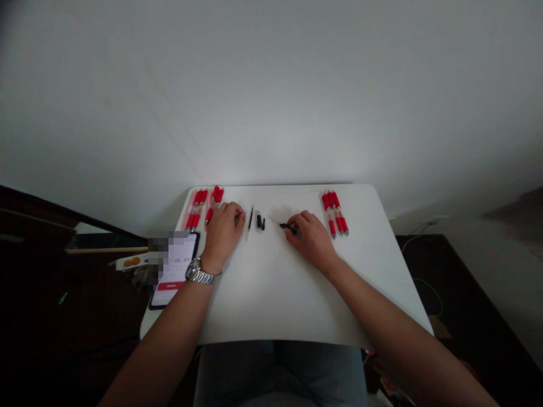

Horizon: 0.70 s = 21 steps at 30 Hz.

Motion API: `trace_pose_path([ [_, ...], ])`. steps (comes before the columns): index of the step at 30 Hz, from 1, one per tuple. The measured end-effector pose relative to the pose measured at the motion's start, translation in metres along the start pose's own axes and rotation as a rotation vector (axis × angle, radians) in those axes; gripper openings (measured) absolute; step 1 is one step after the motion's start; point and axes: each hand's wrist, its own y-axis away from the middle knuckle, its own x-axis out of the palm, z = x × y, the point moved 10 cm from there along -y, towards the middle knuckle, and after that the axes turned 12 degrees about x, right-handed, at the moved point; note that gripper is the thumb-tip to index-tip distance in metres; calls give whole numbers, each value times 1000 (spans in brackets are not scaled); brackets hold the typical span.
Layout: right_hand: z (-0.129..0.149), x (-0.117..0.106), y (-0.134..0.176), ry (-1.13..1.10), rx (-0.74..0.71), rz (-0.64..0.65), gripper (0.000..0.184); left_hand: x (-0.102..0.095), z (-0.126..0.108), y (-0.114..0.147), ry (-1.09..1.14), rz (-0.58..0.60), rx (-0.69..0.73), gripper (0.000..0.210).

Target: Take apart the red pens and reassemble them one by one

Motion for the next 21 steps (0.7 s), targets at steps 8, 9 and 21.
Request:
trace_pose_path([
  [8, -5, 1, -1, 5, 25, -1, 8, -4, -11, -3, 255, -67, 53, 8],
  [9, -6, 0, -1, -8, 29, -5, 7, -3, -14, -3, 305, -69, 63, 9],
  [21, -8, -9, -2, -153, 23, -38, 10, -2, -33, -3, 461, -62, 191, 10],
])
